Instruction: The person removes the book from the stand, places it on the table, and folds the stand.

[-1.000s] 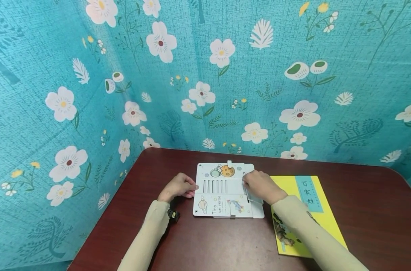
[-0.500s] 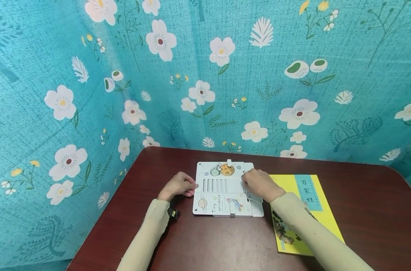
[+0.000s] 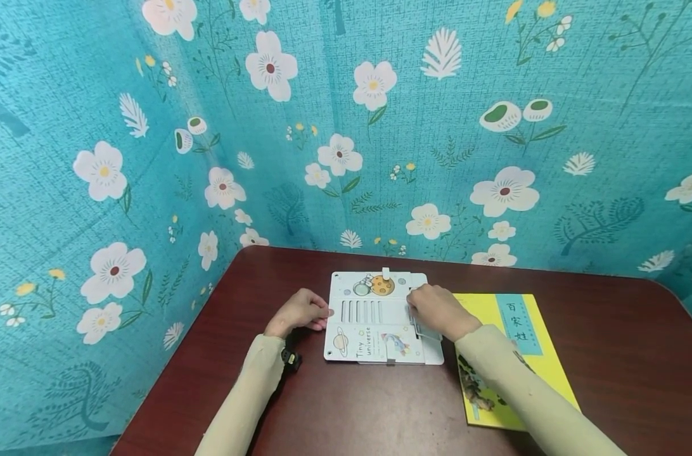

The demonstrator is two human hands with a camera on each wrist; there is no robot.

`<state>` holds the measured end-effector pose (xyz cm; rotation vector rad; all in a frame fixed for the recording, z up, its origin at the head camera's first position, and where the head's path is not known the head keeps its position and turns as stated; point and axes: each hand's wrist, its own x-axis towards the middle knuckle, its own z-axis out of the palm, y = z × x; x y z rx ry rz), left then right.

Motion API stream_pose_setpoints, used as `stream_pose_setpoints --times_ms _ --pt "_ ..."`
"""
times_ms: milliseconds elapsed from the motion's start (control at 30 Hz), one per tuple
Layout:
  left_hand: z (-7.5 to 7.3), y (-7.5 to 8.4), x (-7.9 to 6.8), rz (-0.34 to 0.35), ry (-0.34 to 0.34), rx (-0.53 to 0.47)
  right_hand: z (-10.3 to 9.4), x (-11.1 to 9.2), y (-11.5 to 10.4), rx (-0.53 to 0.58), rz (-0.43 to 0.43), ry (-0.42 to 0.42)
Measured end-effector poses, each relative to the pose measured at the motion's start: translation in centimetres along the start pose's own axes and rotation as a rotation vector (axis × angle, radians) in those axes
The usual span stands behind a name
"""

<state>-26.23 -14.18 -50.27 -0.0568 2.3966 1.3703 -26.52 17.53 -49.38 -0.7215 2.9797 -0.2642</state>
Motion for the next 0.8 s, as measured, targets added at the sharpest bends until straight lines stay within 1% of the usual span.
stream_pose_setpoints --times_ms 167,267,367,500,633,700,800 --pt "0.2 0.0 -0.1 0.021 0.009 0.019 -0.2 -0.4 0.2 0.017 -0.004 -0.021" --pt "0.1 0.3 -0.2 0.041 0.035 0.059 -0.3 -0.8 0.3 0.03 -0.011 -0.029" --pt "0.0 0.7 -0.5 0.074 0.089 0.166 -0.3 -1.1 0.3 0.032 -0.02 -0.017" --pt "-0.2 1.3 -1.0 0.109 0.192 0.325 -0.7 -2.0 0.1 0.031 -0.035 0.025" --pt "-0.4 1.9 -1.5 0.105 0.26 0.398 -1.2 -3.0 -0.4 0.042 -0.031 0.044" --pt "-0.4 2.1 -1.7 0.111 0.275 0.416 -1.4 -3.4 -0.7 0.043 -0.021 0.044" --pt "0.0 2.5 -2.0 0.146 0.291 0.438 -1.6 -4.2 -1.2 0.043 -0.015 0.052"
